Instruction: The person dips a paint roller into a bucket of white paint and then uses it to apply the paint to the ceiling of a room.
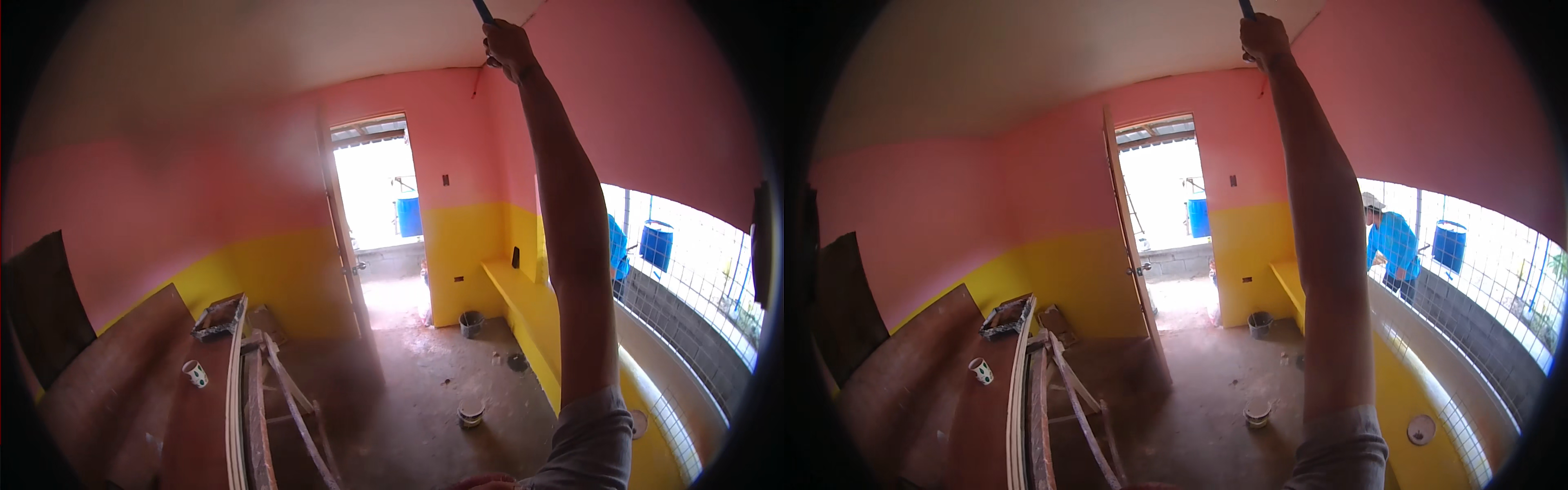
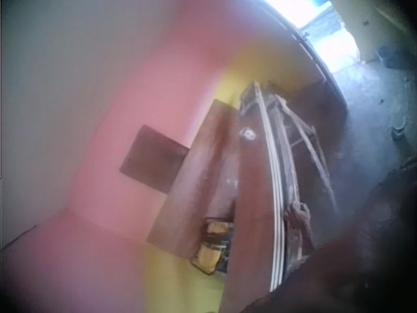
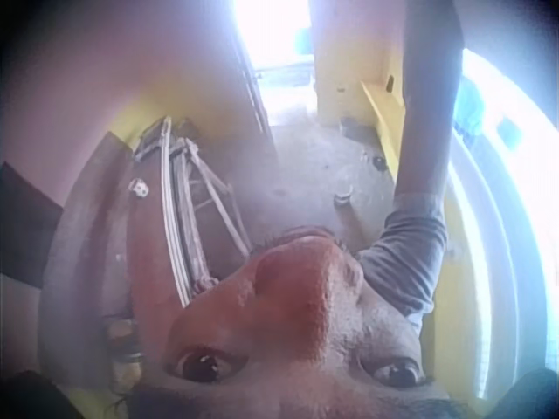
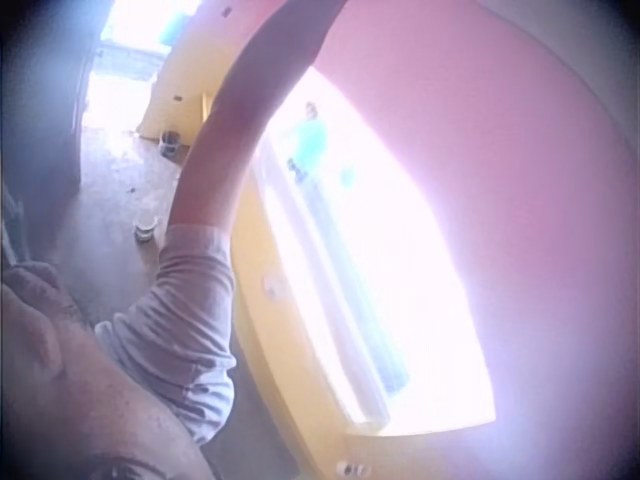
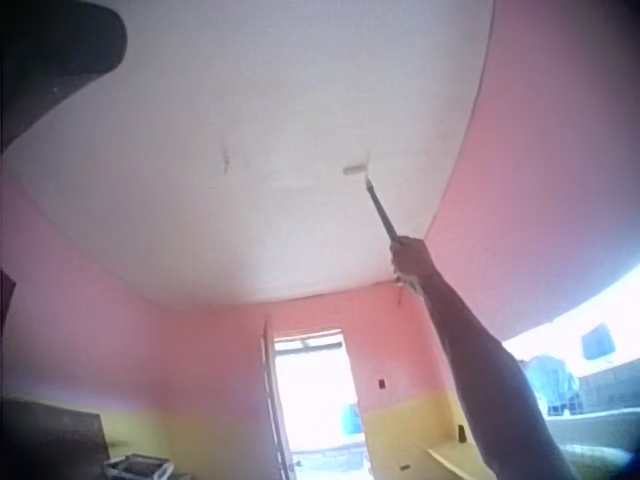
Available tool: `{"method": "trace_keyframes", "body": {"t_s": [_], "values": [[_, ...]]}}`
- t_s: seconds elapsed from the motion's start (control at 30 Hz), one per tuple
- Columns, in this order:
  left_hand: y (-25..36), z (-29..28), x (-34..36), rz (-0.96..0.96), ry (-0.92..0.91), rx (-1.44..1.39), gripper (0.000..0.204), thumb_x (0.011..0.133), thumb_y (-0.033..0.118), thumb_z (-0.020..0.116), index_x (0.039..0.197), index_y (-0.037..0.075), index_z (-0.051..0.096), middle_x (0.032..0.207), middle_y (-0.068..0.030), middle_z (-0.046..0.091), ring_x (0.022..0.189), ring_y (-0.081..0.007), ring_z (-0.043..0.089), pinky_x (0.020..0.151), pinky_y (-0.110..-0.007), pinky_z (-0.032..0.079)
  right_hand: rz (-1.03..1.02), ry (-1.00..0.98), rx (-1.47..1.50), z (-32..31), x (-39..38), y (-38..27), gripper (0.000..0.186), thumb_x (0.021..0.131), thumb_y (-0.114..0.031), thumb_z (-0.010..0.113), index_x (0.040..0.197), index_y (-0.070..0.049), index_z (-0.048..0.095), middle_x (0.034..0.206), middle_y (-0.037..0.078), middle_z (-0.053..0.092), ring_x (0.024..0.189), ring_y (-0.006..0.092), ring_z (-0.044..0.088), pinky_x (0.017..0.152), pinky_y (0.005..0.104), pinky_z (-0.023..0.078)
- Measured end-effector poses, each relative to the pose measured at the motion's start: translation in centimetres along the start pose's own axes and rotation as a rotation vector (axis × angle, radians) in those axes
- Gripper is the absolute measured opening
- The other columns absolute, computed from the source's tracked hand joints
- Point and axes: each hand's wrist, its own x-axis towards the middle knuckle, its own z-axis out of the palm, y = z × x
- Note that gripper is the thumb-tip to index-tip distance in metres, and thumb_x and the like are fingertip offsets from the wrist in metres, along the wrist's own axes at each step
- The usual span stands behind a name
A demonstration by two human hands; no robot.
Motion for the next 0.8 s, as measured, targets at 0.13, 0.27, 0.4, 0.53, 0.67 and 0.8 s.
{"method": "trace_keyframes", "body": {"t_s": [0.13,0.27,0.4,0.53,0.67,0.8], "values": [[0.6,-0.2,1.2,-0.019,-0.026,-0.032,0.029,0.077,0.035,0.064,0.096,0.014,0.065,0.102,-0.0136,0.062,0.1,-0.0374,0.055,0.094,-0.054,0.038,0.023,0.015,0.016,-1.1,0.7,2.3,0.012,0.093,-0.014,0.047,0.089,-0.005,0.052,0.065,0.0,0.042,0.05,0.0071,0.036,0.041,0.0237,0.031],[1.5,0.1,1.0,-0.063,-0.082,-0.025,0.028,0.077,0.035,0.064,0.095,0.014,0.065,0.098,-0.0135,0.061,0.099,-0.0369,0.055,0.094,-0.053,0.038,-0.08,0.018,0.082,-1.3,-1.3,1.7,0.016,0.094,-0.016,0.048,0.099,-0.004,0.056,0.066,0.0,0.045,0.05,0.0066,0.038,0.041,0.0229,0.032],[0.7,0.0,1.2,-0.063,-0.078,-0.035,0.028,0.076,0.036,0.064,0.095,0.014,0.065,0.096,-0.0133,0.061,0.098,-0.0365,0.055,0.095,-0.052,0.038,-0.063,0.141,0.015,-2.2,-5.6,-3.2,0.025,0.094,-0.019,0.05,0.113,-0.005,0.058,0.065,-0.003,0.046,0.052,0.0073,0.044,0.044,0.0254,0.04],[0.4,1.2,0.9,-0.076,-0.102,-0.027,0.028,0.076,0.036,0.064,0.093,0.014,0.065,0.095,-0.0132,0.062,0.098,-0.0356,0.055,0.095,-0.051,0.038,-0.027,0.102,-0.079,-3.4,-7.6,-4.4,0.027,0.095,-0.019,0.048,0.116,-0.004,0.057,0.065,-0.003,0.046,0.052,0.0075,0.044,0.046,0.0256,0.041],[0.7,1.2,0.8,-0.091,-0.106,-0.06,0.028,0.077,0.036,0.065,0.094,0.014,0.066,0.092,-0.0134,0.063,0.098,-0.0352,0.056,0.093,-0.051,0.039,-0.028,0.089,-0.093,-1.2,-8.2,-4.1,0.022,0.094,-0.017,0.048,0.108,-0.003,0.057,0.065,-0.001,0.045,0.05,0.0075,0.041,0.043,0.0251,0.036],[0.8,0.9,1.0,-0.099,-0.148,-0.067,0.029,0.077,0.035,0.064,0.095,0.013,0.066,0.092,-0.0132,0.064,0.098,-0.0356,0.056,0.093,-0.052,0.04,0.003,0.042,-0.037,1.1,-5.8,-3.3,0.021,0.094,-0.017,0.048,0.104,-0.004,0.059,0.063,-0.002,0.046,0.05,0.0088,0.044,0.045,0.0278,0.041]]}}
